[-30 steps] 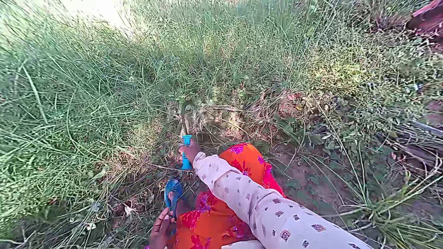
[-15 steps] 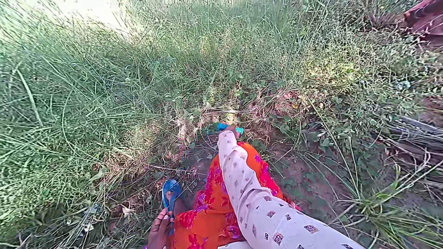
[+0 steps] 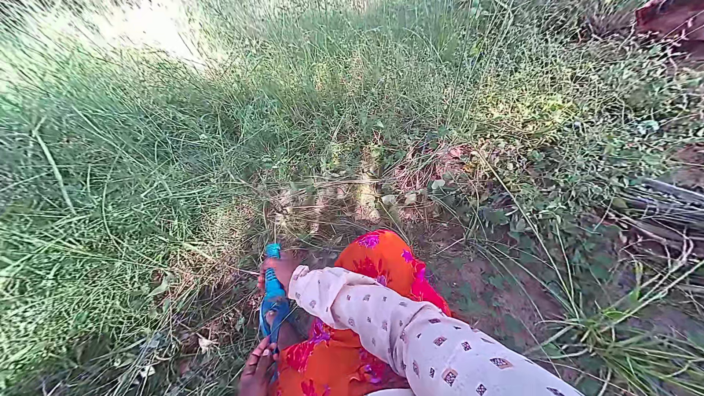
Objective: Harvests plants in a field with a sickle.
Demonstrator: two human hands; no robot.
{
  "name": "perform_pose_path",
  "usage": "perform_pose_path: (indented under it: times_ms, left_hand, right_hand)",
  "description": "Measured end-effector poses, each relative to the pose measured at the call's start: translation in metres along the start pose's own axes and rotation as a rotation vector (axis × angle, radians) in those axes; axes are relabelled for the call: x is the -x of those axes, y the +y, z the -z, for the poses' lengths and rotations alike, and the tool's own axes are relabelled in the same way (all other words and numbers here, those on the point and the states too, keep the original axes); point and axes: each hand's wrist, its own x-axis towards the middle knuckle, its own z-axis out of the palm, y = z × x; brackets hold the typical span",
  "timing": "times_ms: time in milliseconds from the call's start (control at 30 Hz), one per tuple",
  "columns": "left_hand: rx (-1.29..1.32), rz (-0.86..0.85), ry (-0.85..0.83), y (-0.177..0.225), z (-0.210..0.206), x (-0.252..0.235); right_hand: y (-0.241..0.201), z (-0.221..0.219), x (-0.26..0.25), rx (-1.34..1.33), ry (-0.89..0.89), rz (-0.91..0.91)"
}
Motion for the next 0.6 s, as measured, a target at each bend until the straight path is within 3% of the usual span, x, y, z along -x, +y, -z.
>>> perform_pose_path:
  times_ms: [100, 233, 367, 500, 533, 600]
  left_hand:
    - [0.048, -0.007, 0.021, -0.002, 0.004, 0.001]
    - [0.157, -0.024, 0.008, -0.006, 0.008, -0.002]
    - [0.125, 0.008, 0.013, 0.000, -0.001, -0.003]
    - [0.074, 0.031, 0.009, 0.006, -0.003, -0.002]
    - [0.086, 0.032, 0.007, 0.007, -0.003, -0.002]
    - [0.125, 0.018, 0.004, 0.006, -0.002, -0.002]
  right_hand:
    - [0.017, -0.010, -0.007, 0.023, -0.008, 0.036]
    - [-0.026, 0.009, -0.011, -0.091, 0.235, 0.266]
    - [-0.098, 0.070, -0.024, -0.260, 0.668, 0.570]
    - [-0.142, 0.165, -0.050, -0.539, 1.010, 0.723]
    - [-0.145, 0.187, -0.058, -0.587, 1.071, 0.695]
    - [-0.149, 0.197, -0.056, -0.470, 1.143, 0.456]
